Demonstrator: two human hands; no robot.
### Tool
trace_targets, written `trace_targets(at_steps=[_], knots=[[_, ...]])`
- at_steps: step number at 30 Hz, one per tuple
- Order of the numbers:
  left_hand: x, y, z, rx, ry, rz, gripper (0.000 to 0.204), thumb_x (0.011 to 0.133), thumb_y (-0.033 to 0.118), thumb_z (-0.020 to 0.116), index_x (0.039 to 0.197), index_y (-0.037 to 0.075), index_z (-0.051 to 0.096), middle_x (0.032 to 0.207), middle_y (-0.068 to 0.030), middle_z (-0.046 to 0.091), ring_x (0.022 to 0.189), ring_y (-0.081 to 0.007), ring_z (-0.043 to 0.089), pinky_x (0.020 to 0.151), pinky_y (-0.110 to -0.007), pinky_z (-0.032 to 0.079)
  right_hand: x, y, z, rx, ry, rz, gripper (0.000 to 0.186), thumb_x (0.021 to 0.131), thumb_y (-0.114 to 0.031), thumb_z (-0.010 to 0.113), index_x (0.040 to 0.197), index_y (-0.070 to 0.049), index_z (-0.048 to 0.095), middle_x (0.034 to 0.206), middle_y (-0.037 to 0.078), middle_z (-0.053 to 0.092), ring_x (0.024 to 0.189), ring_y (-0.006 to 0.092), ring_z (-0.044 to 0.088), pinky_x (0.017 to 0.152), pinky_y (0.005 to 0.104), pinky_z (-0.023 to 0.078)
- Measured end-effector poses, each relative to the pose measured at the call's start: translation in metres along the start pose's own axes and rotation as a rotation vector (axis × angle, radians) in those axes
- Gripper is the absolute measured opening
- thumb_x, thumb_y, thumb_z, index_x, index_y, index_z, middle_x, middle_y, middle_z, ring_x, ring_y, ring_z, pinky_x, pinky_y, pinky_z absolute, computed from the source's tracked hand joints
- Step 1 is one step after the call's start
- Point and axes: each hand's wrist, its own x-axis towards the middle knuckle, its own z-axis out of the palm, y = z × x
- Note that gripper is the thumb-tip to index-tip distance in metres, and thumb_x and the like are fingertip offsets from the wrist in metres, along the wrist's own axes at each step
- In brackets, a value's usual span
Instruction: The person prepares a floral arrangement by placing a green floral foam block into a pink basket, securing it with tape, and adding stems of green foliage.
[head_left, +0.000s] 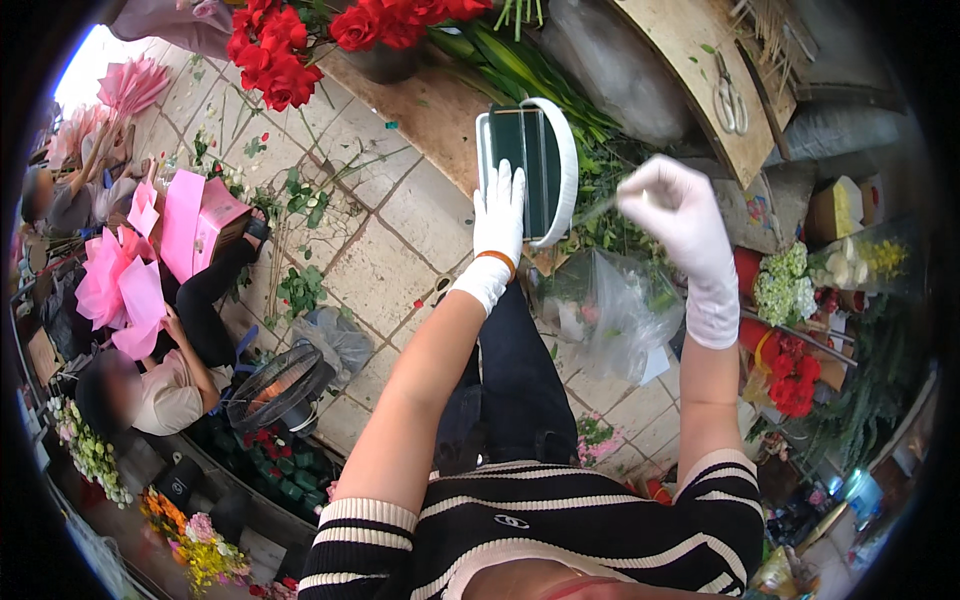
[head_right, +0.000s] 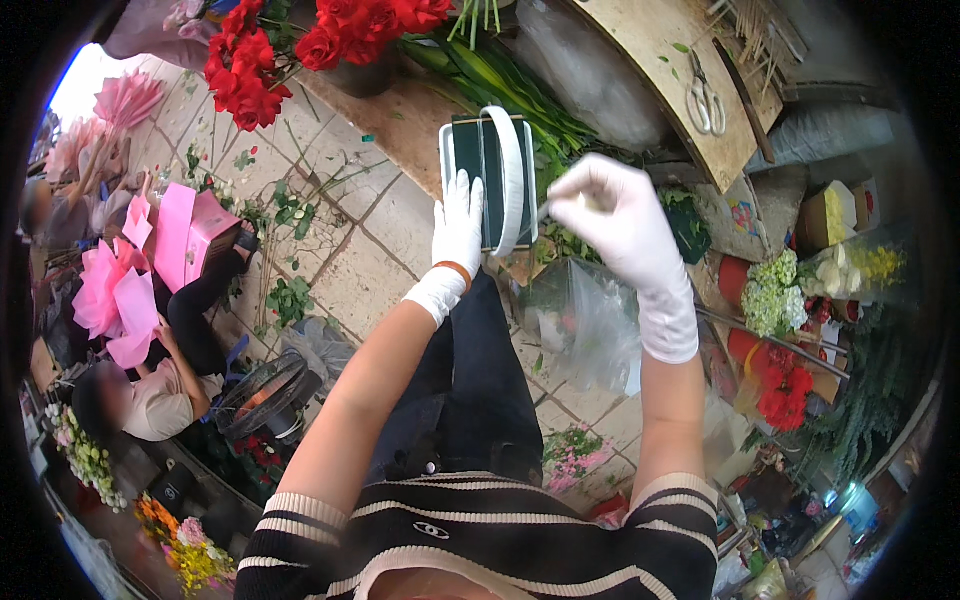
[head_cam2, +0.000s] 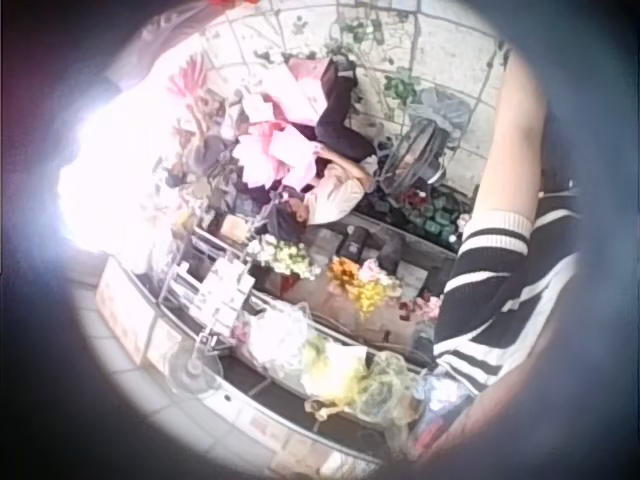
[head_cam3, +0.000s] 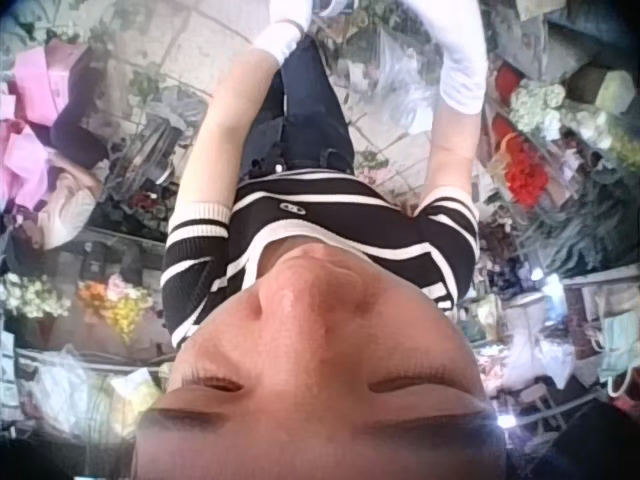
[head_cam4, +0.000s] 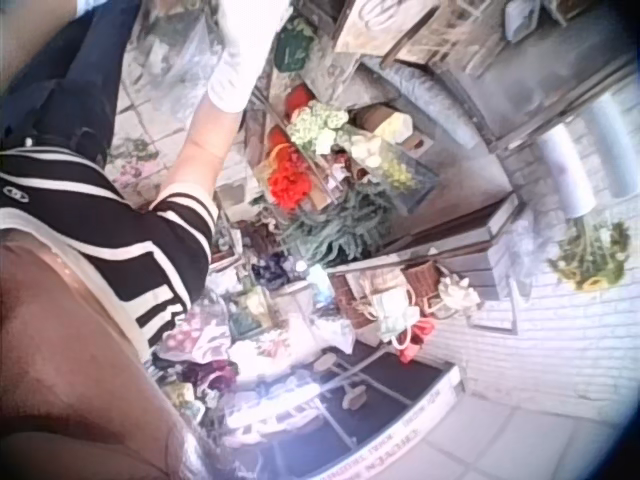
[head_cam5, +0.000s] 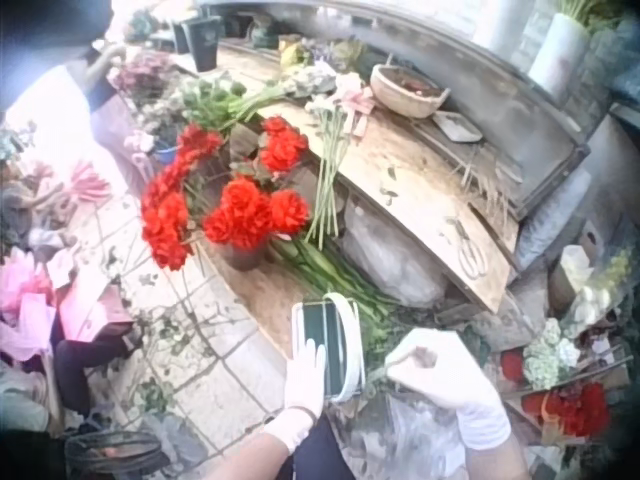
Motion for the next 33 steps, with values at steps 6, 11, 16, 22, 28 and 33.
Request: trace_targets(at_steps=[6, 11, 16, 22, 28, 33], knots=[[0.005, 0.001, -0.005, -0.053, -0.034, -0.007, 0.057, 0.089, 0.006, 0.038, 0.145, 0.010, 0.026, 0.153, -0.0126, 0.018, 0.140, -0.0298, 0.020, 0.110, -0.050, 0.024, 0.148, 0.033, -0.011, 0.050, 0.085, -0.025, 0.013, 0.079, -0.008, 0.066, 0.088, 0.001, 0.063, 0.077, 0.004, 0.064, 0.069, 0.0076, 0.058, 0.064, 0.0216, 0.047], [0.003, -0.001, -0.006, -0.092, -0.047, -0.020, 0.055, 0.089, 0.007, 0.038, 0.144, 0.010, 0.028, 0.151, -0.0134, 0.022, 0.139, -0.0309, 0.023, 0.111, -0.049, 0.023, 0.262, 0.073, -0.007, 0.036, 0.224, -0.013, 0.010, 0.079, -0.009, 0.063, 0.085, -0.001, 0.065, 0.075, 0.003, 0.063, 0.067, 0.0077, 0.057, 0.061, 0.0226, 0.046], [-0.005, -0.006, -0.008, -0.034, -0.161, -0.008, 0.057, 0.088, 0.006, 0.040, 0.143, 0.013, 0.030, 0.150, -0.0125, 0.025, 0.139, -0.0286, 0.024, 0.112, -0.053, 0.019, 0.351, 0.054, -0.034, -0.003, 0.068, -0.126, 0.003, 0.077, -0.009, 0.057, 0.074, -0.009, 0.056, 0.060, -0.004, 0.048, 0.050, 0.0073, 0.040, 0.047, 0.0239, 0.032], [0.009, -0.001, -0.014, -0.039, -0.196, 0.002, 0.061, 0.086, 0.005, 0.043, 0.144, 0.013, 0.028, 0.151, -0.0121, 0.023, 0.139, -0.0269, 0.025, 0.111, -0.054, 0.020, 0.311, 0.107, -0.022, -0.037, -0.163, 0.283, 0.014, 0.084, -0.027, 0.061, 0.083, -0.014, 0.060, 0.068, -0.006, 0.055, 0.053, 0.0026, 0.042, 0.044, 0.0190, 0.029], [0.014, -0.001, -0.019, 0.037, -0.191, 0.012, 0.058, 0.088, 0.009, 0.041, 0.144, 0.014, 0.028, 0.151, -0.0101, 0.024, 0.139, -0.0288, 0.022, 0.110, -0.056, 0.020, 0.230, 0.094, -0.037, 0.329, -0.154, 0.327, 0.018, 0.092, -0.032, 0.049, 0.097, -0.016, 0.057, 0.075, -0.007, 0.053, 0.061, 0.0012, 0.045, 0.048, 0.0157, 0.029], [0.013, -0.001, -0.037, -0.123, -0.262, 0.057, 0.077, 0.076, 0.004, 0.056, 0.146, 0.011, 0.024, 0.153, -0.0150, 0.016, 0.142, -0.0332, 0.015, 0.110, -0.058, 0.017, 0.154, 0.049, -0.040, 0.411, -0.160, 0.161, 0.020, 0.089, -0.018, 0.047, 0.106, -0.008, 0.052, 0.074, -0.003, 0.052, 0.062, 0.0026, 0.046, 0.049, 0.0163, 0.033]])
